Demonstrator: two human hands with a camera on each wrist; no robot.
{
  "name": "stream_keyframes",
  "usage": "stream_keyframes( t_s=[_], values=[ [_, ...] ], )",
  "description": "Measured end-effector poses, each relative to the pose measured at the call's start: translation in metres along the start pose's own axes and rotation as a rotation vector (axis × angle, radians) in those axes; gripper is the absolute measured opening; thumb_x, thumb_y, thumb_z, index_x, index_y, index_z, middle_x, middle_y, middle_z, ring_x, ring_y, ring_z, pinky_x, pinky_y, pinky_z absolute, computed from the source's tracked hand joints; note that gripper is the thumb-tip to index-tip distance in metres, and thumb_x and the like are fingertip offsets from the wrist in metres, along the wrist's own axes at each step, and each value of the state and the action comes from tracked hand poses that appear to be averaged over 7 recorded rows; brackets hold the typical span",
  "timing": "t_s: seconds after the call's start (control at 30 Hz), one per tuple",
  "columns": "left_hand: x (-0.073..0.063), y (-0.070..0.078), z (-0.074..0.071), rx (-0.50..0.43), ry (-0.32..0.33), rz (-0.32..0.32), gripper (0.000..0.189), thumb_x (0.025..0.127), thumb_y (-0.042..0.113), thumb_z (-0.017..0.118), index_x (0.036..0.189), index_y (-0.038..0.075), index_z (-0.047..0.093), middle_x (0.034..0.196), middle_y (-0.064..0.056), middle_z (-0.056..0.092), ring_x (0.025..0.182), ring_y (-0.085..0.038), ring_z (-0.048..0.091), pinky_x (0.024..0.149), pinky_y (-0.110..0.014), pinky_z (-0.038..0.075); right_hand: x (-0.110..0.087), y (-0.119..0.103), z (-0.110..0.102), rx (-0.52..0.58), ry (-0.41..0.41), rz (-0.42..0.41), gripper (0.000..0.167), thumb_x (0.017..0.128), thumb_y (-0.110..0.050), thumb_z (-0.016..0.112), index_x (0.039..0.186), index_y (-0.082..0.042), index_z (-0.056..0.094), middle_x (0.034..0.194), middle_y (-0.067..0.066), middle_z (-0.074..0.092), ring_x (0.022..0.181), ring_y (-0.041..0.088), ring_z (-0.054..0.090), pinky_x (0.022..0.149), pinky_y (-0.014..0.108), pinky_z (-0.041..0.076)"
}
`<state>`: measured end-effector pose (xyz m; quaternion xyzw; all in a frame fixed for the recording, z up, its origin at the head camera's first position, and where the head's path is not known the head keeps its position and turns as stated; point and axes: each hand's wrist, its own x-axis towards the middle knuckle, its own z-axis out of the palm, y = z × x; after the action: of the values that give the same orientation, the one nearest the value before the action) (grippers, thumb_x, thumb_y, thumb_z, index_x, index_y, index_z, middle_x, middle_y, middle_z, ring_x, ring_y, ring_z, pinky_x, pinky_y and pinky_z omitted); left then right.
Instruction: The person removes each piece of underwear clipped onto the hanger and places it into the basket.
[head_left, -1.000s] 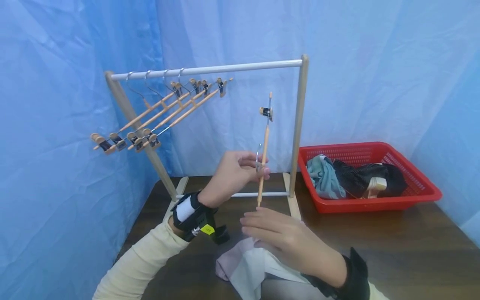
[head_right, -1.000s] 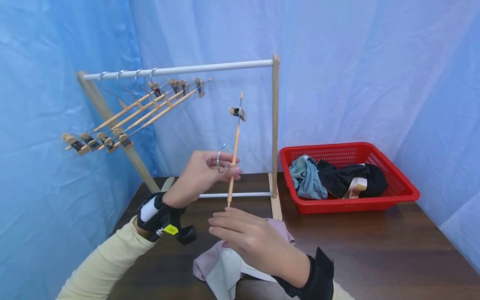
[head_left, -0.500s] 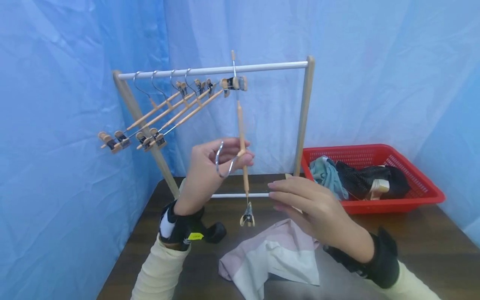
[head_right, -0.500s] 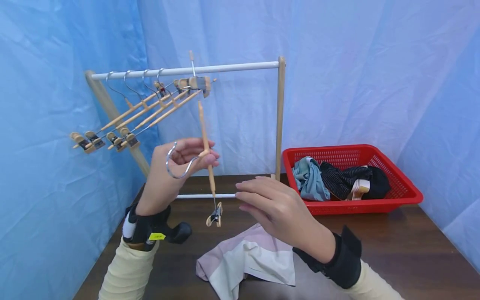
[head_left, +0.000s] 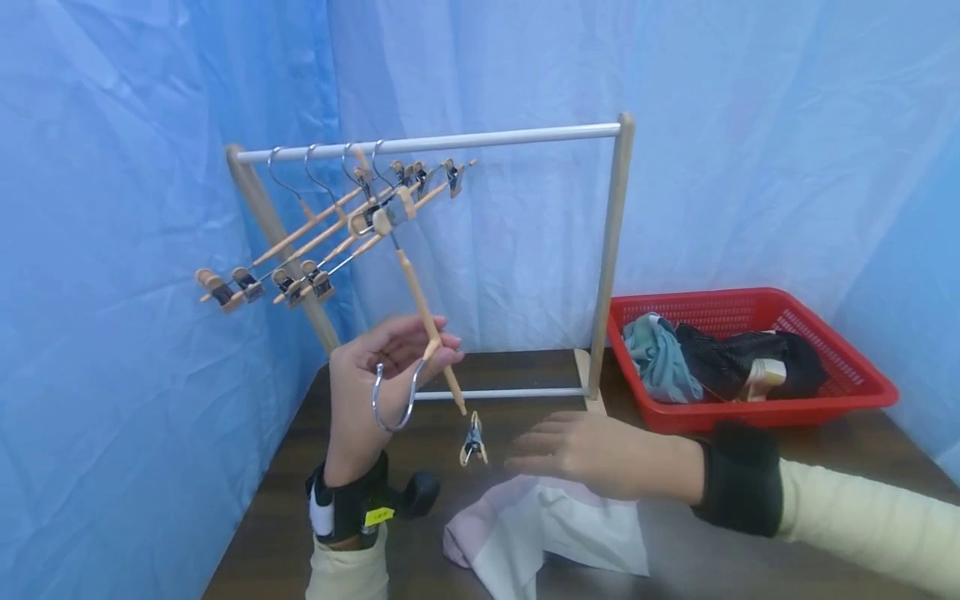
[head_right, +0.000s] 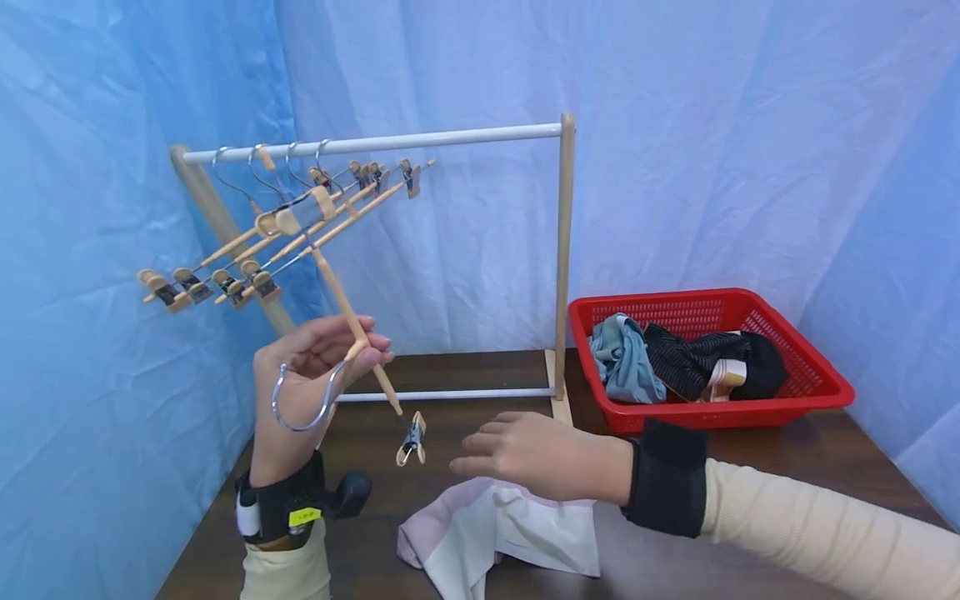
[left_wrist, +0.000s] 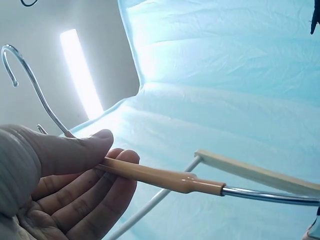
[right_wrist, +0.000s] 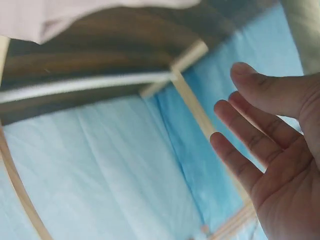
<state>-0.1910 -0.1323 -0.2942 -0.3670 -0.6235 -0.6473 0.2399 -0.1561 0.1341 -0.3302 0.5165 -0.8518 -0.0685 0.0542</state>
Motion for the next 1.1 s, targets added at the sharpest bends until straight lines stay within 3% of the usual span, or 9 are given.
stream_keyframes(
  t_s=[0.2, 0.4, 0.5, 0.7, 0.9, 1.1],
  values=[
    [-0.009, -0.007, -0.004, -0.015, 0.051, -0.061, 0.027, 0.084, -0.005, 0.079, 0.11, -0.004, 0.072, 0.094, 0.001, 0.08, 0.083, -0.018, 0.078, 0.074, -0.029, 0.063, 0.005, -0.001, 0.028, -0.013, -0.198, -0.052, 0.084, 0.085, -0.033, 0.083, 0.156, -0.035, 0.037, 0.154, -0.008, 0.052, 0.138, 0.013, 0.055, 0.106, 0.037, 0.053],
    [-0.01, -0.009, -0.006, -0.011, 0.052, -0.078, 0.027, 0.086, -0.003, 0.078, 0.113, -0.002, 0.073, 0.095, 0.0, 0.08, 0.085, -0.019, 0.078, 0.078, -0.031, 0.063, 0.008, -0.005, 0.049, -0.002, -0.269, -0.078, 0.096, 0.083, -0.046, 0.082, 0.159, -0.044, 0.023, 0.163, -0.013, 0.038, 0.146, 0.012, 0.045, 0.111, 0.048, 0.048],
    [-0.01, -0.011, -0.007, -0.04, 0.046, -0.078, 0.027, 0.086, -0.005, 0.077, 0.113, -0.005, 0.072, 0.095, -0.001, 0.08, 0.085, -0.02, 0.078, 0.08, -0.034, 0.063, 0.008, -0.006, 0.058, -0.052, -0.278, -0.137, 0.095, 0.082, -0.046, 0.084, 0.158, -0.044, 0.027, 0.165, -0.012, 0.035, 0.146, 0.014, 0.044, 0.111, 0.045, 0.048],
    [-0.009, -0.013, -0.006, -0.065, 0.035, -0.07, 0.027, 0.086, -0.006, 0.076, 0.113, -0.006, 0.07, 0.096, 0.0, 0.08, 0.085, -0.02, 0.078, 0.079, -0.034, 0.063, 0.009, -0.004, 0.077, -0.253, -0.316, -0.212, 0.089, 0.084, -0.045, 0.082, 0.157, -0.044, 0.031, 0.164, -0.012, 0.036, 0.145, 0.012, 0.046, 0.112, 0.036, 0.047],
    [-0.009, -0.013, -0.008, -0.058, 0.049, -0.089, 0.029, 0.086, -0.004, 0.078, 0.114, -0.004, 0.071, 0.096, -0.003, 0.08, 0.085, -0.021, 0.078, 0.08, -0.033, 0.063, 0.013, -0.002, 0.093, -0.439, -0.364, -0.284, 0.074, 0.085, -0.048, 0.08, 0.147, -0.045, 0.04, 0.162, -0.015, 0.037, 0.144, 0.011, 0.044, 0.111, 0.027, 0.045],
    [-0.008, -0.014, -0.015, -0.074, 0.095, -0.116, 0.03, 0.084, -0.006, 0.078, 0.113, -0.008, 0.07, 0.096, -0.003, 0.08, 0.086, -0.022, 0.078, 0.084, -0.034, 0.062, 0.016, -0.004, 0.1, -0.466, -0.377, -0.307, 0.063, 0.089, -0.048, 0.076, 0.142, -0.041, 0.043, 0.158, -0.017, 0.042, 0.142, 0.008, 0.046, 0.113, 0.025, 0.044]
  ],
)
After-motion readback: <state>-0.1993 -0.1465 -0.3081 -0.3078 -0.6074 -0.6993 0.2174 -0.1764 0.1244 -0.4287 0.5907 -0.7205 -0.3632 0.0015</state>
